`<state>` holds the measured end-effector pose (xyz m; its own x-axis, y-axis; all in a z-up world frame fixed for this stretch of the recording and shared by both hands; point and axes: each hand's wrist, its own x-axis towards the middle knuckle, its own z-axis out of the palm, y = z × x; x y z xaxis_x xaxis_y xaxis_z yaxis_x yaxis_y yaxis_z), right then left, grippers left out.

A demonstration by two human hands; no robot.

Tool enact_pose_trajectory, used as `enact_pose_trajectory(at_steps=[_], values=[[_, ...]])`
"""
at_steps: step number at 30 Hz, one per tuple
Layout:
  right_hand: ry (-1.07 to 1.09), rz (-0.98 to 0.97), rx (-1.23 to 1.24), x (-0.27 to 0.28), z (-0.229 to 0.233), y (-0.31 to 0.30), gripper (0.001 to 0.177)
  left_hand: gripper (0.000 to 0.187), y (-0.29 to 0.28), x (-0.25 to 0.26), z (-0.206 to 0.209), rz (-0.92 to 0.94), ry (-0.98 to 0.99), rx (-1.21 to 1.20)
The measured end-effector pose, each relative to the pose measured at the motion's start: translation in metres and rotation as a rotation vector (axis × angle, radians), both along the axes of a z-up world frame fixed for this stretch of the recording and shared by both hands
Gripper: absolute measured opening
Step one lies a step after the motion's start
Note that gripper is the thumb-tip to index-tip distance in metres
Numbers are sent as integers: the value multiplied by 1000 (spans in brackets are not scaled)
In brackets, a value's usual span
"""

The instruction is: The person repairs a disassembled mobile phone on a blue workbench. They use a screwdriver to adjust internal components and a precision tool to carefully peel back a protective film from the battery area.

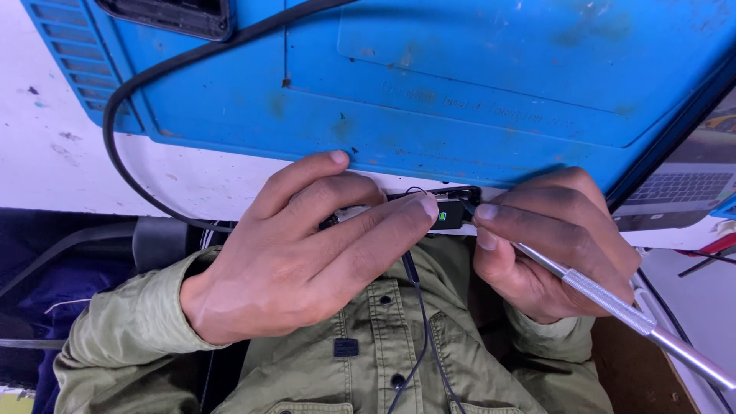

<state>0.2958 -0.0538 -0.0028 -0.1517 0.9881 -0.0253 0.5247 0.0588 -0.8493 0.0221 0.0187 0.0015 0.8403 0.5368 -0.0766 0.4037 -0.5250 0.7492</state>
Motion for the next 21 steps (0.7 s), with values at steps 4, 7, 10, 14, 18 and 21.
enact_pose_trajectory(at_steps=[4, 7, 10, 14, 18, 21], values=[[18, 1, 14, -1, -1, 6, 13, 43, -1, 1, 1, -25, 22, -8], [26, 22, -11, 2, 1, 7, 13, 39, 2, 4, 3, -36, 27, -10], [25, -5, 12, 0, -2, 5, 11, 42, 0, 5, 1, -33, 40, -10], [24, -23, 22, 0, -4, 6, 11, 41, 3, 6, 2, -44, 42, 9], [37, 62, -23, 14, -4, 4, 14, 39, 4, 8, 3, -41, 51, -1], [40, 138, -79, 21, -4, 3, 20, 40, 3, 9, 3, -36, 60, -16]])
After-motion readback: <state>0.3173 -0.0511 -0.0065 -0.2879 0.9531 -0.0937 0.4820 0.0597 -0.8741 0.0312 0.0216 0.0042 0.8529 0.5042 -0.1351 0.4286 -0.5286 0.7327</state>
